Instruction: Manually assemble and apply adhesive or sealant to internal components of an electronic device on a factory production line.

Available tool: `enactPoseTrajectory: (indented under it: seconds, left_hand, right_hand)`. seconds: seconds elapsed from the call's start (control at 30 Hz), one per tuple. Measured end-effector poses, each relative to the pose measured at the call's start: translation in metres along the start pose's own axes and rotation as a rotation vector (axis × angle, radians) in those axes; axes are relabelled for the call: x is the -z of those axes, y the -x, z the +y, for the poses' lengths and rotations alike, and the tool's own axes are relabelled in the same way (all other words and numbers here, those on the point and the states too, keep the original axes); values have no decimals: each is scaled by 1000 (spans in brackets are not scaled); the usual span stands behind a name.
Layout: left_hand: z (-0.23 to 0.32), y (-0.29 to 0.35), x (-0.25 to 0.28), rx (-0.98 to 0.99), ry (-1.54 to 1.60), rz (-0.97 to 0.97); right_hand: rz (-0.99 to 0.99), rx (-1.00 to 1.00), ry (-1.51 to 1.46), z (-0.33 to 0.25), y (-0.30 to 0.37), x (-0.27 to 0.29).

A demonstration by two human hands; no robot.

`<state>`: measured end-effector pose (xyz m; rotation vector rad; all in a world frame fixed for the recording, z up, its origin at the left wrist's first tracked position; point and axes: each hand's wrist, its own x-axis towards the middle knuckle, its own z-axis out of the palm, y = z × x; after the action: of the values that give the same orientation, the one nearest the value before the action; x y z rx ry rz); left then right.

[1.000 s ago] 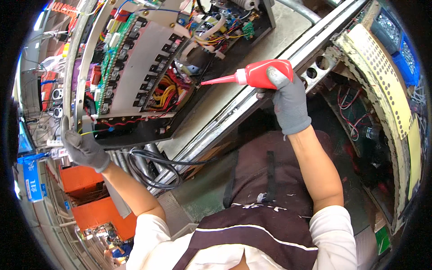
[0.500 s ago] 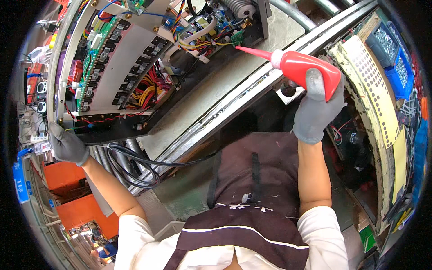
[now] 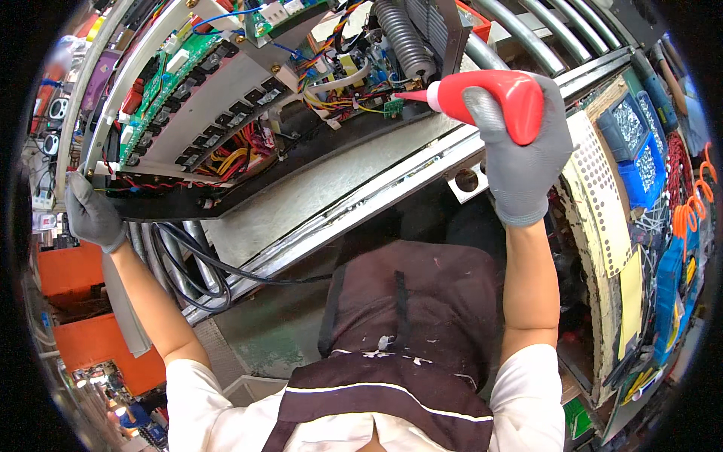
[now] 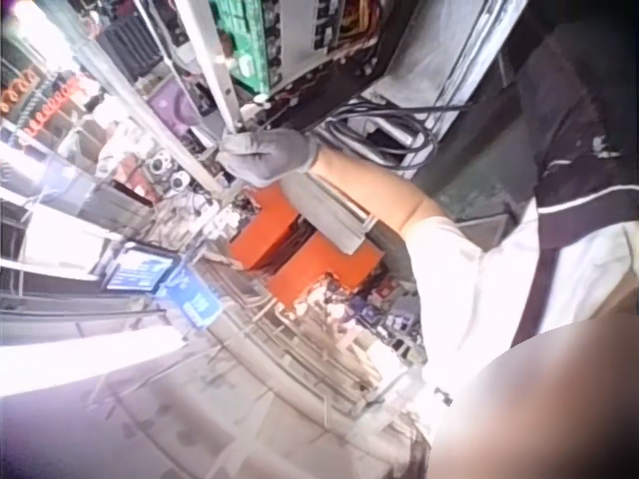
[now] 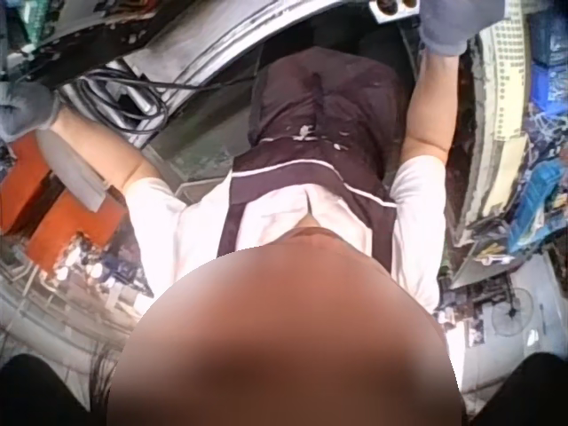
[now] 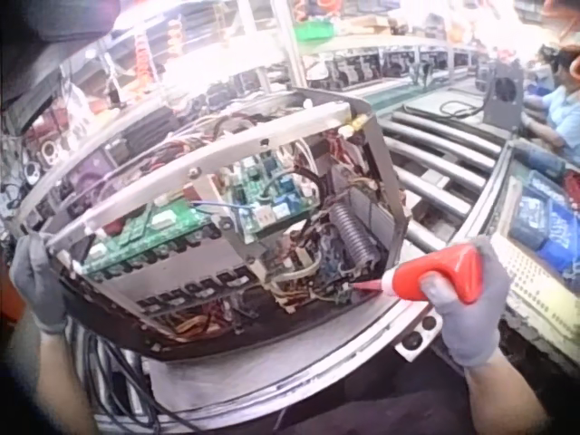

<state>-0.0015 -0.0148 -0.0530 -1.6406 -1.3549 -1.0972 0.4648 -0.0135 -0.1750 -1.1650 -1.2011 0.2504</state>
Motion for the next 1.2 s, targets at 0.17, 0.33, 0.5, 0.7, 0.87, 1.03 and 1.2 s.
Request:
enactPoseTrajectory:
  seconds: [0.17, 0.33, 0.5, 0.7, 0.87, 1.03, 1.2]
  left_hand:
    - [12, 4, -4, -48, -8, 50]
    - [2, -1, 2, -110, -17, 73]
    - [2, 1, -3, -108, 43, 75]
    - [4, 3, -5, -40, 31, 40]
    - [1, 0, 7, -11, 51, 25]
    - [1, 4, 0, 62, 96, 17]
    - [-33, 13, 4, -16, 62, -17]
  right_hand:
    - [-98, -13, 64, 0, -7, -4]
    - [-147, 40, 126, -8, -13, -11]
    - [-161, 84, 222, -10, -15, -9]
    - [-134, 87, 204, -1, -14, -5]
    - [-167, 100, 197, -2, -17, -3]
    - [-153, 180, 282, -13, -13, 5]
    - [-166, 431, 146, -11, 14, 9]
